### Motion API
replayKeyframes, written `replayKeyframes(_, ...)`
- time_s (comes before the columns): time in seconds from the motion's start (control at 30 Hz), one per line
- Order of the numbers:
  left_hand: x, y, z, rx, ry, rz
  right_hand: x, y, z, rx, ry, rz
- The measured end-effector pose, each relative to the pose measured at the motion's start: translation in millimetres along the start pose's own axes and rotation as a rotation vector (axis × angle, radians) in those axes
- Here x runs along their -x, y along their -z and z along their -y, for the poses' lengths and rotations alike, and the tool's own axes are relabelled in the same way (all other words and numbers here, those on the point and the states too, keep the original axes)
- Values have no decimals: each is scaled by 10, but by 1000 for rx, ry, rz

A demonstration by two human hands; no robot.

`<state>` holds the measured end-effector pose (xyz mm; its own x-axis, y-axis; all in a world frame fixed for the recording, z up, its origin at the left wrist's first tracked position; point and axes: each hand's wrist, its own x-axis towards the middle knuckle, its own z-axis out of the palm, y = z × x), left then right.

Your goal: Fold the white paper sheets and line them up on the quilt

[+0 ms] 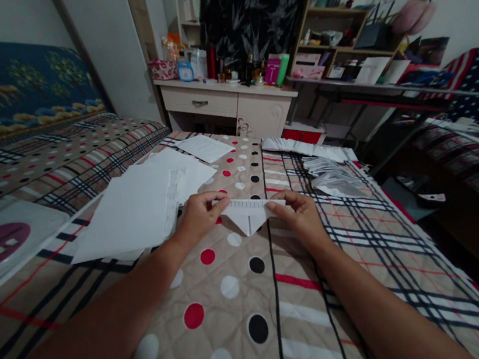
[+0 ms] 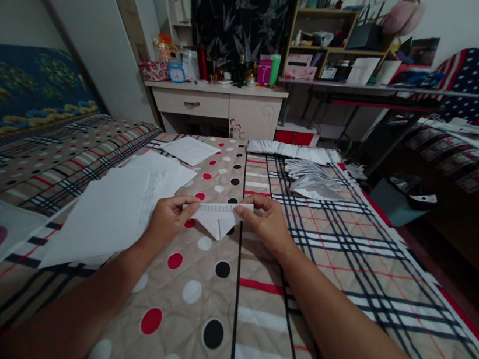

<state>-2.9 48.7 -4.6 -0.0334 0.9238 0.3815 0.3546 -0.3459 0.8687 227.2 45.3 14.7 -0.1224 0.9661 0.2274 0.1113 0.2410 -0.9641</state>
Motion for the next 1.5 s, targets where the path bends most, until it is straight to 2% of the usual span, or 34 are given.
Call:
replayKeyframes(0.1, 15, 3, 9, -167, -99, 40, -17, 6, -28, -32, -67, 3)
replayKeyframes(0.3, 35, -4, -113, -484, -509, 68, 6, -36, -10, -78, -92, 28)
replayKeyframes(0.43, 55, -51, -243, -519, -622, 56, 14, -47, -12, -48, -44, 20)
replayKeyframes(0.53, 74, -76, -350, -535, -657, 67, 23, -58, 13, 26, 38, 28)
replayKeyframes(0.63, 90, -86, -469, -571, -664, 115, 37, -82, 94, 183, 126, 74)
replayKeyframes(0.73, 98, -91, -556, -593, -666, 157, 49, -104, 191, 331, 271, 147)
replayKeyframes(0.83, 94, -92, -581, -585, -658, 173, 44, -105, 247, 373, 336, 192)
replayKeyframes(0.97, 62, -73, -544, -514, -614, 205, 14, -76, 265, 247, 198, 243)
replayKeyframes(1.2, -44, 15, -397, -434, -490, 223, -37, 13, 245, 55, -99, 193)
replayKeyframes(1.37, -112, 94, -323, -319, -383, 229, -85, 100, 173, -34, -215, 142)
replayKeyframes(1.5, -120, 122, -314, -214, -219, 180, -105, 119, 138, -104, -267, 123)
